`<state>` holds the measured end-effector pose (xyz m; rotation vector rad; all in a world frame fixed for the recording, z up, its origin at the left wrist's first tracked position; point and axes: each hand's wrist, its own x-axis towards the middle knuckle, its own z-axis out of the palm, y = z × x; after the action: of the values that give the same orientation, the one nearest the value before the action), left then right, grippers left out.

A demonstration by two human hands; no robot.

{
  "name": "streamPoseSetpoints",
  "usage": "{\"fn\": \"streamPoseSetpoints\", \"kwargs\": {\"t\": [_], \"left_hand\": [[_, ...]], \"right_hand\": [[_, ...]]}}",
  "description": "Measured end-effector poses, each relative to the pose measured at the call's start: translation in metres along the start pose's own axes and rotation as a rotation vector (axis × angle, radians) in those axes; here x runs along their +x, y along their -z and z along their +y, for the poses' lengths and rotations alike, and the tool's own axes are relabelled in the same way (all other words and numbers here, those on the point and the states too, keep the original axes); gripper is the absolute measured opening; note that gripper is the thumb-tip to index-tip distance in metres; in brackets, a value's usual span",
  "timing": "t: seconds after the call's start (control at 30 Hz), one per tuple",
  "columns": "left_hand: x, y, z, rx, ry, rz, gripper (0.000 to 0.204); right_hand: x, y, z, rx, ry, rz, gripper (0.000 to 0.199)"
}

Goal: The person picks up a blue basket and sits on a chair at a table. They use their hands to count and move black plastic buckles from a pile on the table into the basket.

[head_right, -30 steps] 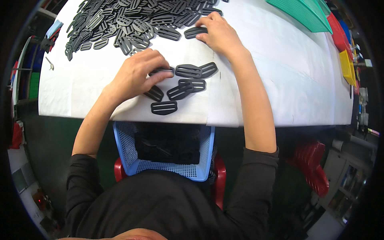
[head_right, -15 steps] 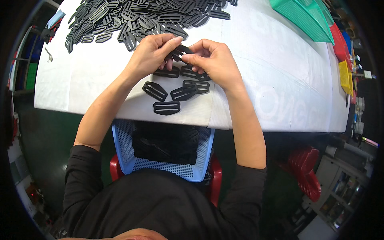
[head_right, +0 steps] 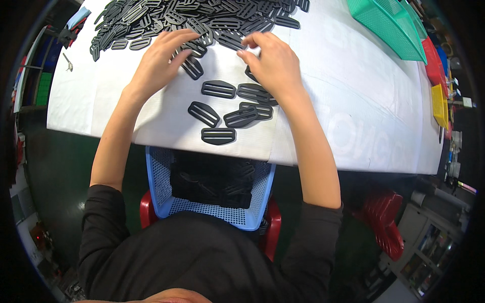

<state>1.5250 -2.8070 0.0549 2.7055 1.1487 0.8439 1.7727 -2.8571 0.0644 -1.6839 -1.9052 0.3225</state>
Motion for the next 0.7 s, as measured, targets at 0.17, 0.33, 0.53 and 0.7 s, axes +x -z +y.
{"fn": "streamPoseSetpoints", "kwargs": {"t": [0.17,0.33,0.53,0.7], "left_hand": [[0.020,0.000,-0.002,0.044,-0.038,-0.214,0.029],[0.020,0.003,-0.003,-0.053,-0.067,-0.179,0.018],[0.000,-0.010,0.017,-0.068,-0.148,0.005,0.012],[-0.011,0.020,-0.022,-0.073,0.127,0.023,0.016]], "right_hand": [[0.037,-0.019,0.007,-0.014,-0.091,-0.107,0.029],[0.025,0.001,0.012,0.039,-0.080,-0.165,0.023],[-0.003,0.011,-0.016,0.074,-0.058,-0.198,0.021],[-0.001,-0.016,-0.055,0.069,0.072,-0.252,0.024]]}}
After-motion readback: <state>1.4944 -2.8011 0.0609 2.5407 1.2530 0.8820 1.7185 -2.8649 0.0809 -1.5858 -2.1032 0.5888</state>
